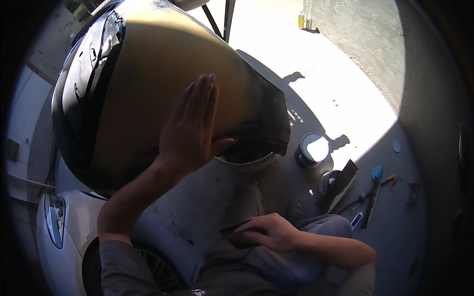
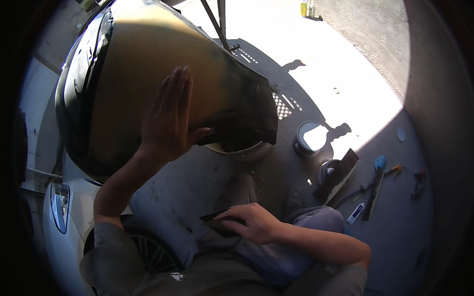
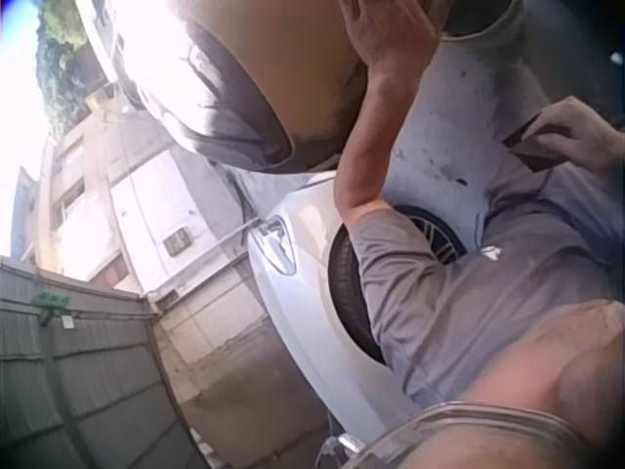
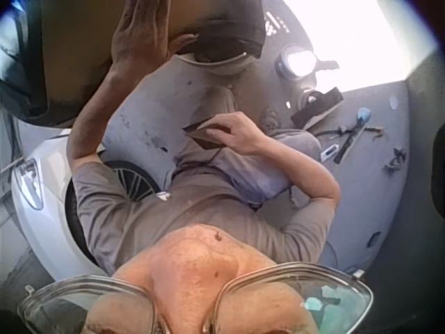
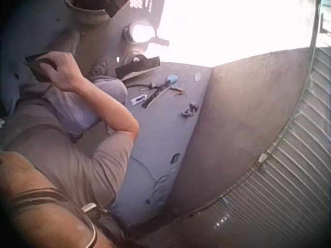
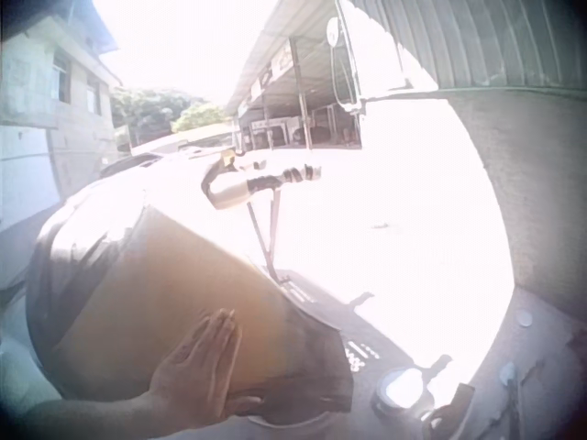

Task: The person applies body filler to a car bumper using a metal spreader, smoothing it over the surface. They then use a sanding block to sand the filler, periodically checking the surface by hand. The person repeats the process of applying filler and sanding to refine the bumper's surface.

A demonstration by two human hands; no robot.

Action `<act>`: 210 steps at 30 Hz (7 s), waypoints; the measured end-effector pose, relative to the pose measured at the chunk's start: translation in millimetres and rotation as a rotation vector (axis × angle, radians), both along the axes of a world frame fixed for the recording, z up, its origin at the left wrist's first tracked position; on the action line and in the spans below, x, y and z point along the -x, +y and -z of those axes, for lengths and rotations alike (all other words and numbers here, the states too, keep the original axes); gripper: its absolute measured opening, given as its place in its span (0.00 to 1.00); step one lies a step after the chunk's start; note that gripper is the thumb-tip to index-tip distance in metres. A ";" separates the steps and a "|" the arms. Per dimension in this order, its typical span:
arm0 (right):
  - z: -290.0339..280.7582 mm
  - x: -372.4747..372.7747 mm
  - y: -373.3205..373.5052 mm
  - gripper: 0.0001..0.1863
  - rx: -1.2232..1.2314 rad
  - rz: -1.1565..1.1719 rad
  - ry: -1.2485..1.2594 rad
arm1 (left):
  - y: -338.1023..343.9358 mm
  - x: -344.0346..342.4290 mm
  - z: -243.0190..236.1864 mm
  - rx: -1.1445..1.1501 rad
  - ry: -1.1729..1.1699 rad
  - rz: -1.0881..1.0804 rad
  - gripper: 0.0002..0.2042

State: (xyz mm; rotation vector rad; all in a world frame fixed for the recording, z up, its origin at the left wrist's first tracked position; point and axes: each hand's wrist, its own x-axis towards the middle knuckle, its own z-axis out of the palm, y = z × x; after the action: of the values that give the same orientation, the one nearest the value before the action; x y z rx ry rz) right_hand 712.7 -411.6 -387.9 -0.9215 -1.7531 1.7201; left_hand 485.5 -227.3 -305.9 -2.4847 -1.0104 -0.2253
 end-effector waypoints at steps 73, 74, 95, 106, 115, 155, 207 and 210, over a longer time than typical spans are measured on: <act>32.7 19.6 10.2 0.15 -0.088 0.025 -0.209 | -130.3 260.5 41.8 -0.440 -0.304 -0.618 0.47; 33.0 20.7 10.6 0.15 -0.096 0.021 -0.205 | -128.9 264.0 40.2 -0.445 -0.344 -0.610 0.47; 52.5 12.0 -1.4 0.12 0.328 0.410 0.165 | -207.0 32.4 162.0 1.460 -1.413 0.082 0.16; 49.3 -18.7 -26.2 0.31 -0.130 0.890 -0.259 | -207.7 -55.5 150.8 1.660 -1.777 0.143 0.14; 24.9 -89.7 -49.1 0.33 -0.733 0.845 -0.872 | -183.2 -39.1 142.7 1.430 -1.376 0.258 0.16; 239.3 -280.8 -214.1 0.25 0.615 1.609 -0.313 | -112.5 -230.8 350.7 2.196 -0.968 -0.174 0.10; 226.8 -326.9 -198.9 0.45 -0.454 1.661 -1.130 | -165.0 -291.9 346.1 1.904 -0.542 0.556 0.36; 240.1 -315.5 -204.2 0.44 -0.376 1.542 -1.070 | -166.2 -288.5 343.5 1.980 -0.608 0.571 0.35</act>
State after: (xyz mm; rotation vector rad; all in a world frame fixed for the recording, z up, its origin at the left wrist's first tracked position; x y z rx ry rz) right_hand 1028.2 -615.8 -628.0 -2.2806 -0.9631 -0.1642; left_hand 774.0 -393.6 -649.4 -4.7467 -0.6042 -0.1303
